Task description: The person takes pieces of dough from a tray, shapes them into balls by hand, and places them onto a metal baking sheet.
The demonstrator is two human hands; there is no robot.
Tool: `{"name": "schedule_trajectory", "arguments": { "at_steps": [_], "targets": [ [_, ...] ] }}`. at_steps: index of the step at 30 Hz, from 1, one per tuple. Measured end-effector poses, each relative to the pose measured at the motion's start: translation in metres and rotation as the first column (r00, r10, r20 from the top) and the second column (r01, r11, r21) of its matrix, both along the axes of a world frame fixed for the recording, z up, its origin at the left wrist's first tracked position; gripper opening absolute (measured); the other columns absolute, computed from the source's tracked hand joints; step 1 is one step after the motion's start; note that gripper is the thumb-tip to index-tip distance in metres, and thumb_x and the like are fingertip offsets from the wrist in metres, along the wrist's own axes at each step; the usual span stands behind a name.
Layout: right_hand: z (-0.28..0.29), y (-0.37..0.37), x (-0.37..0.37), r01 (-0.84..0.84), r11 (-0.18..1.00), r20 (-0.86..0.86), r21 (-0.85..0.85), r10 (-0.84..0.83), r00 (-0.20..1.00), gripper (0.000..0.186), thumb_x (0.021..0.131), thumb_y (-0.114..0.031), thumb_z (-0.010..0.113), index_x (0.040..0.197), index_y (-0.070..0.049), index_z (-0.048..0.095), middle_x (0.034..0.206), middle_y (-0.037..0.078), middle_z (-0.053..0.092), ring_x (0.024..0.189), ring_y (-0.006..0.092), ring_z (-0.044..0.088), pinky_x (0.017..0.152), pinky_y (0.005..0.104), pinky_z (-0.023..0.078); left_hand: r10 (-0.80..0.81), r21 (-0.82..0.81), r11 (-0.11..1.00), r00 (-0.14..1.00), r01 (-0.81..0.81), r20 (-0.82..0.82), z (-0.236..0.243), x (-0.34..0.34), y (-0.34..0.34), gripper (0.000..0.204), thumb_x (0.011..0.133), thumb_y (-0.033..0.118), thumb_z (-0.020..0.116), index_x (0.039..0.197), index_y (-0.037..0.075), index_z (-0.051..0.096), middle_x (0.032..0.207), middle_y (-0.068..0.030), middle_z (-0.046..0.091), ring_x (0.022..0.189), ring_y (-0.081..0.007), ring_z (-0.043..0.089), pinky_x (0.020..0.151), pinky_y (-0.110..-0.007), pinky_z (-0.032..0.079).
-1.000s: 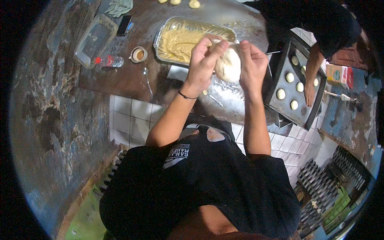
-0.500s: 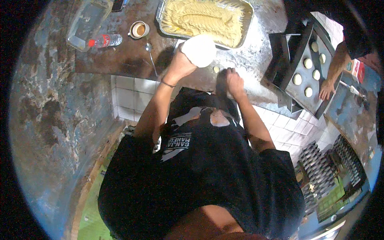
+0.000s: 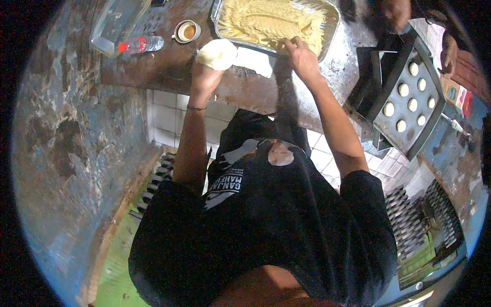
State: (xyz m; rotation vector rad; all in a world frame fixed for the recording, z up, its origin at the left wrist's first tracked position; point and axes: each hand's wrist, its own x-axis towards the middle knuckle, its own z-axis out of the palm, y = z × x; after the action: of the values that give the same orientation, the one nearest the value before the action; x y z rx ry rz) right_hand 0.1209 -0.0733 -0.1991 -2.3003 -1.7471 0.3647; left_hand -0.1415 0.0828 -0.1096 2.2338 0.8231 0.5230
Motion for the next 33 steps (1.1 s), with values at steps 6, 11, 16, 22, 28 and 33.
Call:
{"name": "schedule_trajectory", "arguments": {
  "at_steps": [6,11,16,22,28,33],
  "targets": [
    [-0.011,0.005,0.005,-0.024,0.988,-0.022,-0.155,0.021,1.0,0.031,0.094,-0.019,0.063,0.125,-0.016,0.065,0.116,0.013,0.066,0.106,0.0339,0.069,0.086,0.0453,0.059,0.222,-0.491,0.85,0.975,-0.19,0.005,0.01,0.008,-0.007,0.026,0.091,0.008,0.074,0.116,0.001,0.072,0.113,-0.011,0.076,0.103,-0.0186,0.071,0.09,-0.033,0.055],
    [0.036,0.012,0.036,-0.009,0.956,-0.605,-0.294,-0.179,0.776,0.031,0.103,-0.03,0.061,0.122,-0.008,0.07,0.115,0.015,0.073,0.102,0.031,0.072,0.092,0.0422,0.055,0.128,-0.47,0.879,0.989,-0.081,0.069,0.001,0.021,-0.005,0.038,0.085,0.018,0.085,0.117,0.001,0.072,0.109,-0.0082,0.076,0.099,-0.0167,0.071,0.09,-0.032,0.055],
    [0.12,0.0,0.004,0.05,0.997,-0.766,0.051,0.007,0.643,0.024,0.104,-0.021,0.06,0.119,-0.005,0.069,0.113,0.015,0.071,0.11,0.0265,0.067,0.092,0.0391,0.054,0.057,-0.394,0.919,0.996,-0.024,0.074,0.0,0.045,-0.006,0.042,0.08,0.019,0.089,0.114,0.0,0.071,0.105,-0.0076,0.077,0.096,-0.0171,0.071,0.088,-0.032,0.056],
    [0.148,-0.03,-0.071,0.126,0.942,-0.218,0.311,-0.058,0.974,0.05,0.081,0.004,0.064,0.127,-0.015,0.068,0.109,0.013,0.061,0.098,0.0354,0.062,0.084,0.044,0.052,-0.05,-0.312,0.94,0.961,0.137,0.27,0.003,0.061,-0.011,0.046,0.073,0.018,0.09,0.11,0.001,0.07,0.102,-0.0113,0.077,0.092,-0.0228,0.074,0.086,-0.036,0.058],
    [0.045,-0.11,-0.088,0.466,0.863,-0.379,0.194,-0.372,0.847,0.03,0.089,0.004,0.065,0.117,-0.005,0.066,0.106,0.02,0.061,0.098,0.041,0.063,0.081,0.0467,0.051,-0.055,-0.451,0.883,0.984,0.126,0.167,0.002,0.056,-0.015,0.045,0.078,0.021,0.087,0.115,0.001,0.072,0.104,-0.0107,0.078,0.093,-0.0185,0.073,0.088,-0.035,0.057],
    [0.026,-0.14,-0.069,0.401,0.906,-0.29,-0.133,-0.423,0.858,0.041,0.091,-0.025,0.077,0.123,-0.004,0.065,0.115,0.026,0.062,0.109,0.0451,0.063,0.094,0.0479,0.053,-0.333,-0.463,0.814,0.935,0.351,0.123,0.016,0.057,-0.028,0.044,0.083,0.025,0.085,0.117,0.0,0.072,0.109,-0.0103,0.077,0.098,-0.0183,0.072,0.09,-0.034,0.056]
  ]
}}
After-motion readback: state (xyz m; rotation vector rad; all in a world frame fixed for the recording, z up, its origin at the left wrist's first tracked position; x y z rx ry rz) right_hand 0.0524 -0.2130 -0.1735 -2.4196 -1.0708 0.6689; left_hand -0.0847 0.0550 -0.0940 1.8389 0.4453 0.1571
